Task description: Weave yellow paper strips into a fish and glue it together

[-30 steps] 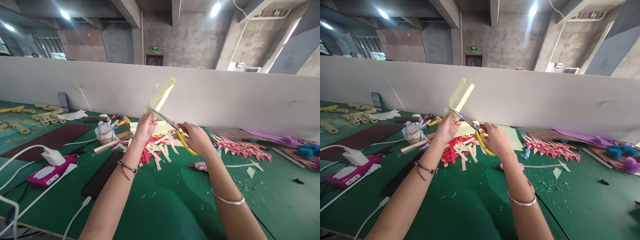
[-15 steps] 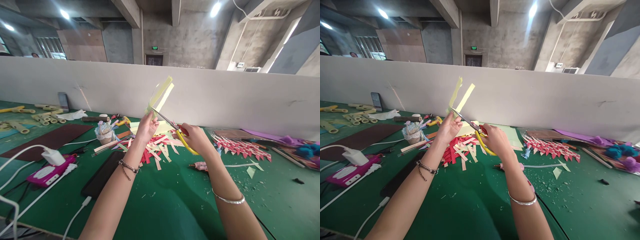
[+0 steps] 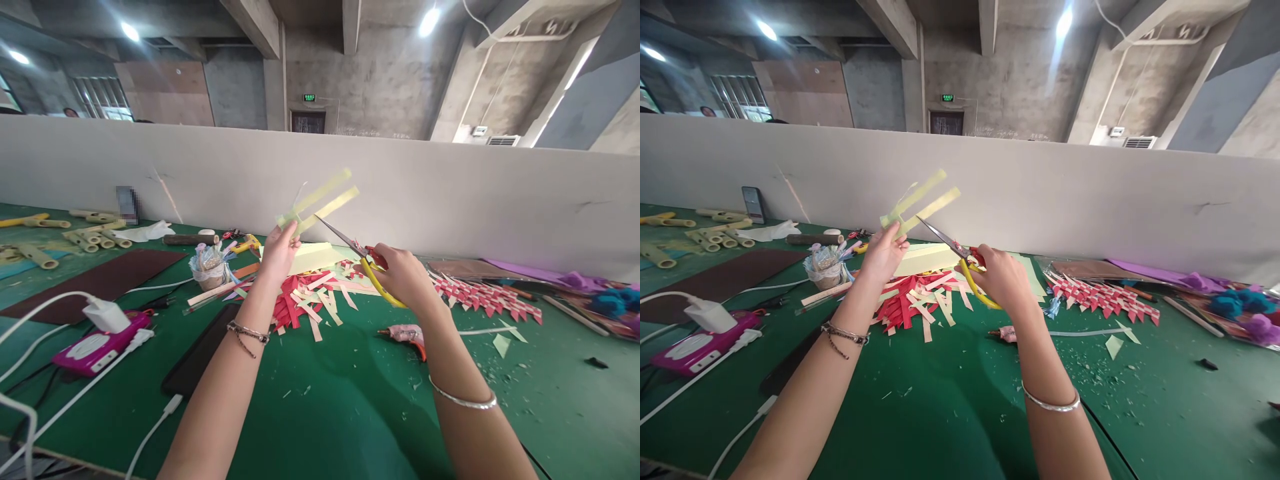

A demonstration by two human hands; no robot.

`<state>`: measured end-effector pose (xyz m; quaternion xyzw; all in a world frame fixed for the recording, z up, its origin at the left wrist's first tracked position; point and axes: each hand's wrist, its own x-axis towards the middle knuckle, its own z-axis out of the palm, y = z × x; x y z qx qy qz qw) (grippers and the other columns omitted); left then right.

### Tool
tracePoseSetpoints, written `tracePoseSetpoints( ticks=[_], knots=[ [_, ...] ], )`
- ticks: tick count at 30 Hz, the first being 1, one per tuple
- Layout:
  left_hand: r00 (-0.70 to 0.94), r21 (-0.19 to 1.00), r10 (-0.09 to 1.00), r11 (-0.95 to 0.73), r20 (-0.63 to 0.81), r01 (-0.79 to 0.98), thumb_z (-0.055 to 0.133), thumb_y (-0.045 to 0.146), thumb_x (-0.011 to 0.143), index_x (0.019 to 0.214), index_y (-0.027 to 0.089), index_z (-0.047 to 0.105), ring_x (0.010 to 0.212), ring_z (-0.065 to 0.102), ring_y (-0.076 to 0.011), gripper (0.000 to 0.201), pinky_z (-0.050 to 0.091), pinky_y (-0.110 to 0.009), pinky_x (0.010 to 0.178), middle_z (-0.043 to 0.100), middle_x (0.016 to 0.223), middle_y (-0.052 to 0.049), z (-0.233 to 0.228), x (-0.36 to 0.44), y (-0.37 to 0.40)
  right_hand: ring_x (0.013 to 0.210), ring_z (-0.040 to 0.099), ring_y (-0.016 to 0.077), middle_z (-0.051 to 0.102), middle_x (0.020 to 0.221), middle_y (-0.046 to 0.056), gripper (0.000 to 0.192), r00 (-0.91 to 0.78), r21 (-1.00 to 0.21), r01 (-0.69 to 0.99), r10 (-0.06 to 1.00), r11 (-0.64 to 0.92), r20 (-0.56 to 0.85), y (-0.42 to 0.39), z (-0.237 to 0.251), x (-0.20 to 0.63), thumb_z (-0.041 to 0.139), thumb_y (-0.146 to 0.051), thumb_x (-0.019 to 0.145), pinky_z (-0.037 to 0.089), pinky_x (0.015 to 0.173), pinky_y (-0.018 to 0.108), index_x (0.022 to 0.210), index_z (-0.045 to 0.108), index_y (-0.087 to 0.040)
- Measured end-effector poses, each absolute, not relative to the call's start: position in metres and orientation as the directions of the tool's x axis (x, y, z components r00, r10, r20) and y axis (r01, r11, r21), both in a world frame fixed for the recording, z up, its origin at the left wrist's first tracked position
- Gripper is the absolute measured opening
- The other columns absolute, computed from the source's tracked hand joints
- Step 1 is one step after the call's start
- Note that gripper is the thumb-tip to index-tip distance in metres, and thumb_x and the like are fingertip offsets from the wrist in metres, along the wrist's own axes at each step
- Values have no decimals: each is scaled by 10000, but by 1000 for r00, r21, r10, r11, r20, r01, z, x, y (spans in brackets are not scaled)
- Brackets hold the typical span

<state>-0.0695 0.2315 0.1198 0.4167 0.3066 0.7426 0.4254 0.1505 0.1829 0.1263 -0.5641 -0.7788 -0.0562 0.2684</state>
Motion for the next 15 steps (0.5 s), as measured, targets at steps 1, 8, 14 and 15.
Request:
tracePoseSetpoints(
  ticks=[1, 8, 14, 15],
  knots=[
    [-317, 834, 865, -477, 389, -278, 724, 310, 638, 663, 191, 569, 541, 435, -63, 197, 326, -187, 531, 521, 632, 42, 120, -76, 231, 437, 309, 110, 464, 549, -8, 439, -209, -208, 916, 851, 343, 482, 183, 127, 151, 413, -650, 759, 202, 441, 218, 663, 379, -223],
    [-245, 816, 818, -393, 521, 424, 710, 164, 559, 516, 192, 559, 688, 449, -165, 160, 276, -233, 594, 503, 626, 4, 129, -127, 217, 434, 306, 114, 473, 544, -8, 422, -108, -208, 948, 859, 240, 501, 176, 133, 153, 427, -625, 756, 205, 451, 229, 644, 352, -225],
    [5, 650, 946, -227, 324, 725, 672, 44, 468, 309, 194, 404, 447, 364, -135, 346, 208, -258, 519, 390, 389, 30, 124, -129, 215, 441, 350, 120, 506, 565, 11, 348, -62, -236, 948, 852, 214, 520, 175, 134, 158, 458, -554, 757, 204, 470, 239, 671, 429, -219],
    [27, 622, 949, -228, 315, 749, 669, 56, 480, 308, 195, 391, 434, 350, -131, 356, 204, -260, 513, 385, 382, 31, 124, -128, 215, 442, 351, 120, 508, 564, 12, 338, -57, -238, 949, 853, 207, 519, 175, 134, 158, 461, -545, 757, 205, 471, 238, 673, 432, -219]
  ],
)
